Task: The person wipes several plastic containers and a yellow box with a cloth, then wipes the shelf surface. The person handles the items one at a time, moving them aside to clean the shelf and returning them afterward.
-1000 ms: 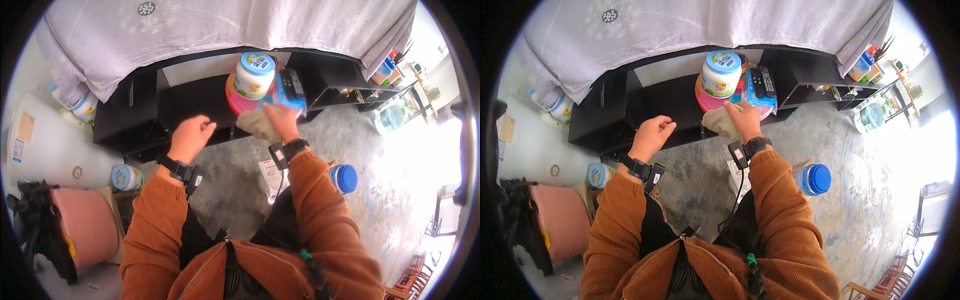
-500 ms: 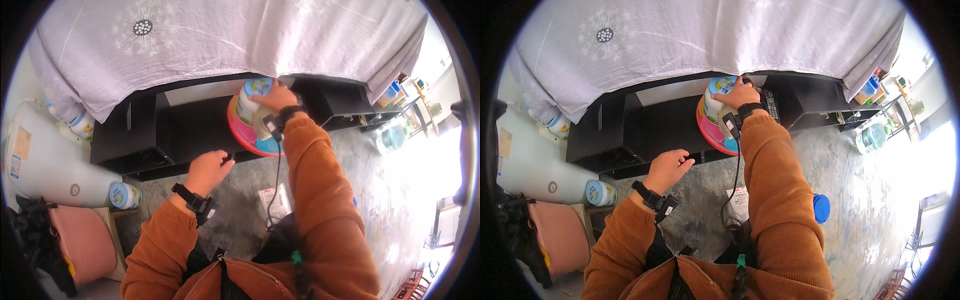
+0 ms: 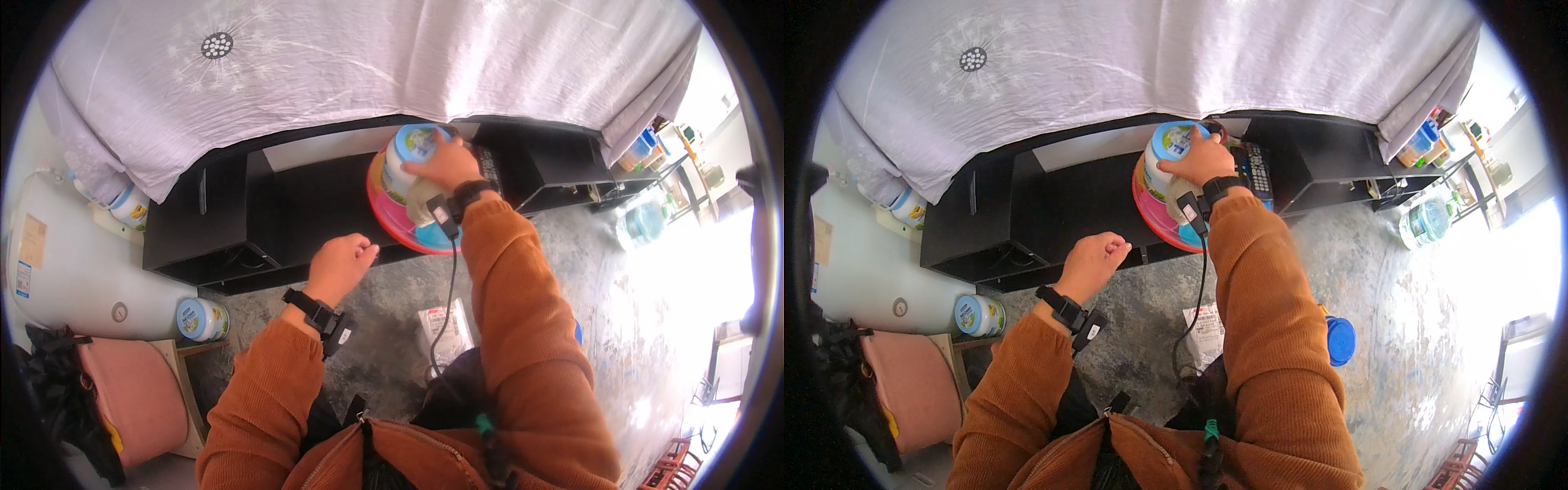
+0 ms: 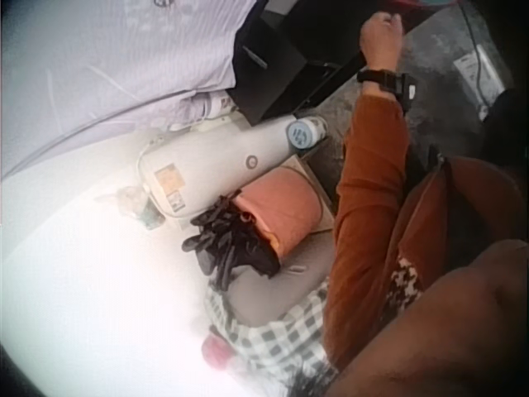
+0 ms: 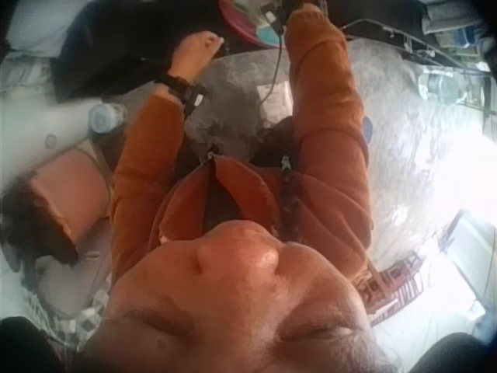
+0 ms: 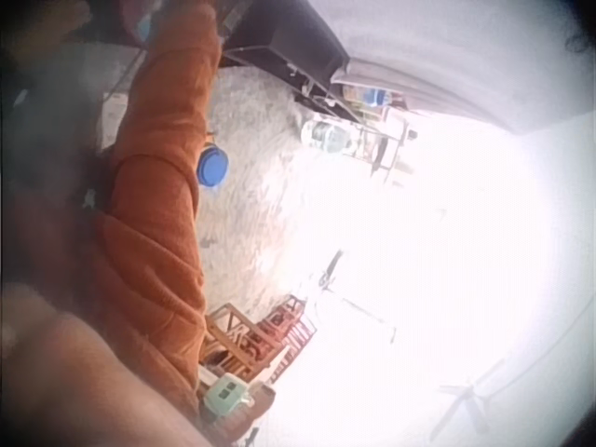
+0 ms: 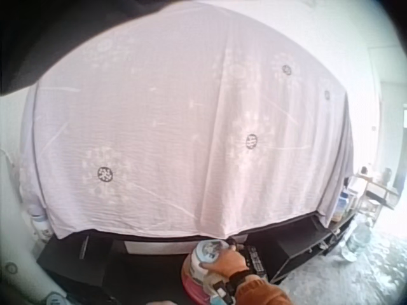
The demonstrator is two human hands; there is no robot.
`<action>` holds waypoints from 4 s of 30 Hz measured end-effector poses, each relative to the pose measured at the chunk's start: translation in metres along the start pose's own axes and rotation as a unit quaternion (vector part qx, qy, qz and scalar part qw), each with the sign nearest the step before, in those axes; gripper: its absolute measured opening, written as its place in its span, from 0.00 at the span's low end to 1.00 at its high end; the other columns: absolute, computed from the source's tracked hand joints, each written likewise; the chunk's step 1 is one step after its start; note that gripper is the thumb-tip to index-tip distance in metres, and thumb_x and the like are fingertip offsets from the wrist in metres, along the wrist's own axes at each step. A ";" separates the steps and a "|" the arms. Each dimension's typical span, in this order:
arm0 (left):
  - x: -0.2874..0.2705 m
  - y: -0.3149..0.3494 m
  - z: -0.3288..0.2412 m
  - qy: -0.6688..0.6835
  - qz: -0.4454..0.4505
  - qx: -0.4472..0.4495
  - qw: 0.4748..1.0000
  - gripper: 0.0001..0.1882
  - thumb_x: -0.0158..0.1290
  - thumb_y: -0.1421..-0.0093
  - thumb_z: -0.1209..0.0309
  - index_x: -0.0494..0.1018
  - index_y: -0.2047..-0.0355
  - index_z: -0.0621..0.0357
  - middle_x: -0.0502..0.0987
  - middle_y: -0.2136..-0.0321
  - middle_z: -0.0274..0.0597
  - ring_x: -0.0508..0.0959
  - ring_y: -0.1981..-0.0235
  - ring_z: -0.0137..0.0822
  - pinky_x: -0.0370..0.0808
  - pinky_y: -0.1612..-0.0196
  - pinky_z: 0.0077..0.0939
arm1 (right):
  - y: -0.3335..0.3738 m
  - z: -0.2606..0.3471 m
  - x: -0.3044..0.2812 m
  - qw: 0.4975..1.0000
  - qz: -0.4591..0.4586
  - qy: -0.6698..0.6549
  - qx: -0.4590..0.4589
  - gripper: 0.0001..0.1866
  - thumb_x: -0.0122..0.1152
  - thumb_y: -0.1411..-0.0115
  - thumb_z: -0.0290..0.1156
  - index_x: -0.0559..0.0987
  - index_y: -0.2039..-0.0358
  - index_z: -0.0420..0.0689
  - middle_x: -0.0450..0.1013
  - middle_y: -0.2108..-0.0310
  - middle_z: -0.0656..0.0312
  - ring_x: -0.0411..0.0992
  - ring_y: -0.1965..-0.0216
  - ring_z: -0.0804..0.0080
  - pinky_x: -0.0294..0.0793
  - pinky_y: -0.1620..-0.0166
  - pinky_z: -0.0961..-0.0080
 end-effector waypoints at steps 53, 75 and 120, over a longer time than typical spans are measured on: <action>0.017 -0.005 -0.031 0.755 0.153 -0.051 0.636 0.44 0.34 0.36 0.30 0.57 0.30 0.47 0.60 0.31 0.46 0.61 0.31 0.50 0.59 0.31 0.56 | 0.200 0.035 -0.081 0.934 -0.112 -0.249 -0.228 0.67 0.84 0.64 0.45 0.52 0.28 0.43 0.58 0.34 0.42 0.69 0.41 0.44 0.74 0.43 0.60; 0.004 0.014 -0.023 0.792 0.106 -0.117 0.589 0.38 0.37 0.37 0.32 0.68 0.37 0.41 0.69 0.37 0.40 0.67 0.36 0.48 0.66 0.38 0.57 | 0.230 0.071 -0.188 0.850 -0.360 -0.312 -0.225 0.20 0.67 0.42 0.23 0.79 0.48 0.43 0.79 0.55 0.60 0.76 0.56 0.68 0.75 0.49 0.74; 0.002 0.028 -0.049 0.829 0.140 -0.056 0.539 0.36 0.41 0.34 0.37 0.65 0.36 0.47 0.68 0.36 0.41 0.69 0.36 0.44 0.66 0.36 0.55 | 0.208 0.067 -0.047 0.735 -0.214 -0.642 -0.051 0.22 0.56 0.31 0.39 0.72 0.44 0.36 0.74 0.52 0.58 0.71 0.53 0.73 0.70 0.47 0.77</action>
Point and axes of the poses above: each hand's wrist, its own y-axis away from the middle knuckle, its own x-axis out of the palm, z = x × y, the point moved 3 cm from there along -y, towards the middle knuckle
